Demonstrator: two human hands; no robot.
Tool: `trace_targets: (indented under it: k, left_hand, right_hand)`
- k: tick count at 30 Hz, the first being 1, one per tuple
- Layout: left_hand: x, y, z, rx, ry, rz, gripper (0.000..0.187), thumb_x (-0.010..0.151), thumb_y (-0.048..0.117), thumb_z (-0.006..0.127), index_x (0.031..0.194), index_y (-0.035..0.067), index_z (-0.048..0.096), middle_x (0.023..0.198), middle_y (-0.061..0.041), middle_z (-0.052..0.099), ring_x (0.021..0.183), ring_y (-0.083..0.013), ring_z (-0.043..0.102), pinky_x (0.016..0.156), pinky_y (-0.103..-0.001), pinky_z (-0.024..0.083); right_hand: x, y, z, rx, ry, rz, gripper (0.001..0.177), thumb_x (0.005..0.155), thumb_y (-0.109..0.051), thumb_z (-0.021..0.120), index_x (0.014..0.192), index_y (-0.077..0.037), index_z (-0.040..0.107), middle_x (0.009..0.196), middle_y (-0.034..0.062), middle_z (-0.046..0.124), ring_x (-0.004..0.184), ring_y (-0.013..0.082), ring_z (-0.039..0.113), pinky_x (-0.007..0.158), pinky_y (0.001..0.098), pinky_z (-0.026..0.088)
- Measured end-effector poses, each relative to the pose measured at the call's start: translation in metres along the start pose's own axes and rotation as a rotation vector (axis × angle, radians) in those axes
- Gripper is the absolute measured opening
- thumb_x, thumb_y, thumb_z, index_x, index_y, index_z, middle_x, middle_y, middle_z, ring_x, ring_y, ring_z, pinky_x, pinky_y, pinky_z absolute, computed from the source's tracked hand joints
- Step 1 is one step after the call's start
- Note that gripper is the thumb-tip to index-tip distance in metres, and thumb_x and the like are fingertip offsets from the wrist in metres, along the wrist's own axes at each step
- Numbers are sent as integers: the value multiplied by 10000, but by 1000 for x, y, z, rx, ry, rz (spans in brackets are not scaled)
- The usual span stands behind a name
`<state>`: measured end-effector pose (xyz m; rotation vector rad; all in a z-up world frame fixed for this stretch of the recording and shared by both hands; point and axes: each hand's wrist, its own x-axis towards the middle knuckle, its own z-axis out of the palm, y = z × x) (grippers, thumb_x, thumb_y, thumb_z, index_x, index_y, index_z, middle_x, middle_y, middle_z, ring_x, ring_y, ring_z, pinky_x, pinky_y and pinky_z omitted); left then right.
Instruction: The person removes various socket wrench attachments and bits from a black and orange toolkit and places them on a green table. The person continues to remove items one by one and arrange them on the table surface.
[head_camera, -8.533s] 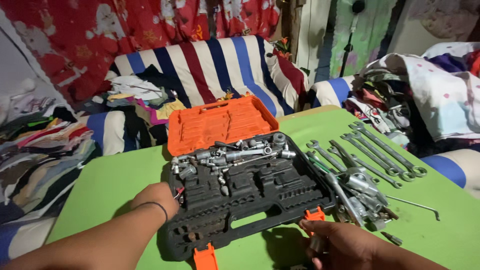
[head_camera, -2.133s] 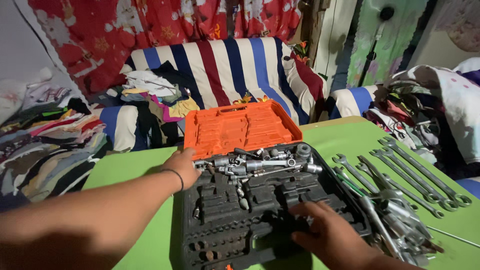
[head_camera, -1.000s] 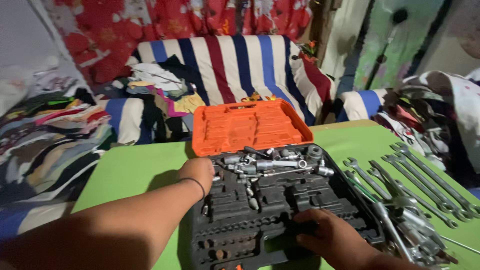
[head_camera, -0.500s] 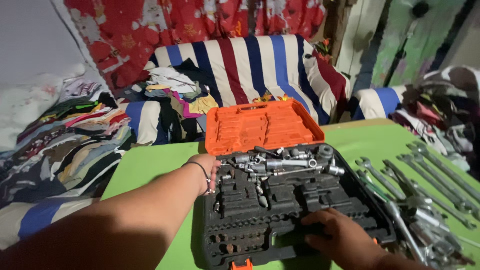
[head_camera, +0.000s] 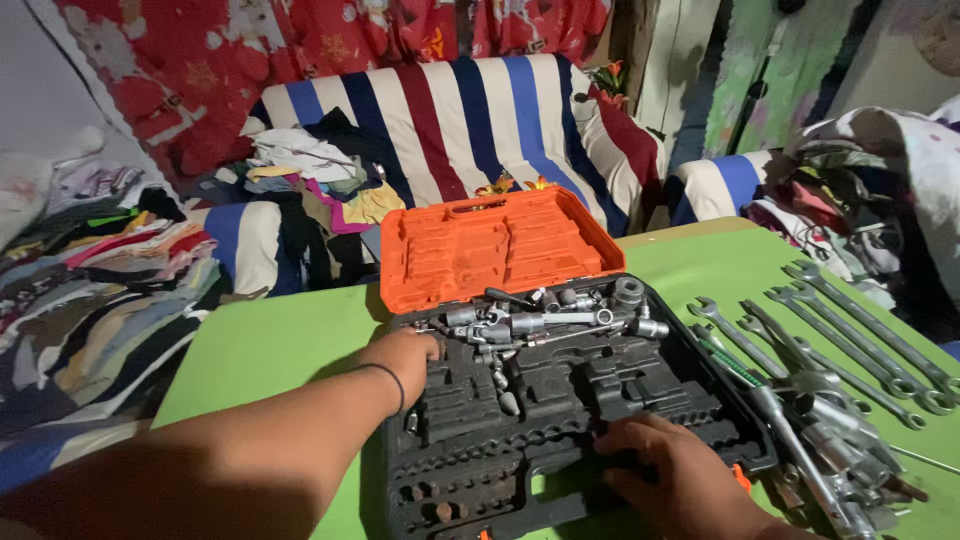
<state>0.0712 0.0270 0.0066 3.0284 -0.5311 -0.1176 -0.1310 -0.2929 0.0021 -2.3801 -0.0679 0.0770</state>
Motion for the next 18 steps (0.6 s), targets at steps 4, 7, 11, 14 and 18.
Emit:
trace_targets:
  k: [4,7,11,14,18]
  left_hand:
    - [-18,7,-22,151,-85,6,352,853,19,671,1178,144,722,1404,-133,563,1252,-378,597,1033,-471,502]
    - [-21,15,-37,171,-89,27,289,875,97,704,1161,117,743,1386,-151,575,1245,-374,612,1047,-465,503]
    - [-23,17,-53,315,-252,38,457,814,191,835,1239,107,689,1434,-186,491,1254,-377,588,1040,-453,513]
    - [-28,15,-47,334,-217,18,448,821,176,814,1245,99,690,1420,-174,519,1241,-356,608,1023,-445,527]
    - [-23,18,-32,362,-91,-20,387,858,29,687,1245,21,676,1348,-190,598,1170,-375,660,941,-466,569]
  right_hand:
    - [-4,3,1,-27,33,-188,352,776,-144,837,1116,-155,748,1280,25,693,1186,215,649,978,333,543]
    - [-4,5,-5,3,-13,-139,357,778,-140,810,1128,-161,743,1340,12,662,1197,206,630,964,330,560]
    - [-8,4,-6,24,-37,-38,340,803,-159,795,1139,-177,743,1365,0,639,1211,195,602,980,323,567]
    - [-7,3,-4,-62,24,-151,353,775,-155,820,1121,-172,755,1317,25,670,1216,212,652,998,334,550]
    - [-6,3,-3,17,6,-140,349,782,-130,803,1126,-164,753,1353,31,655,1231,218,611,997,340,551]
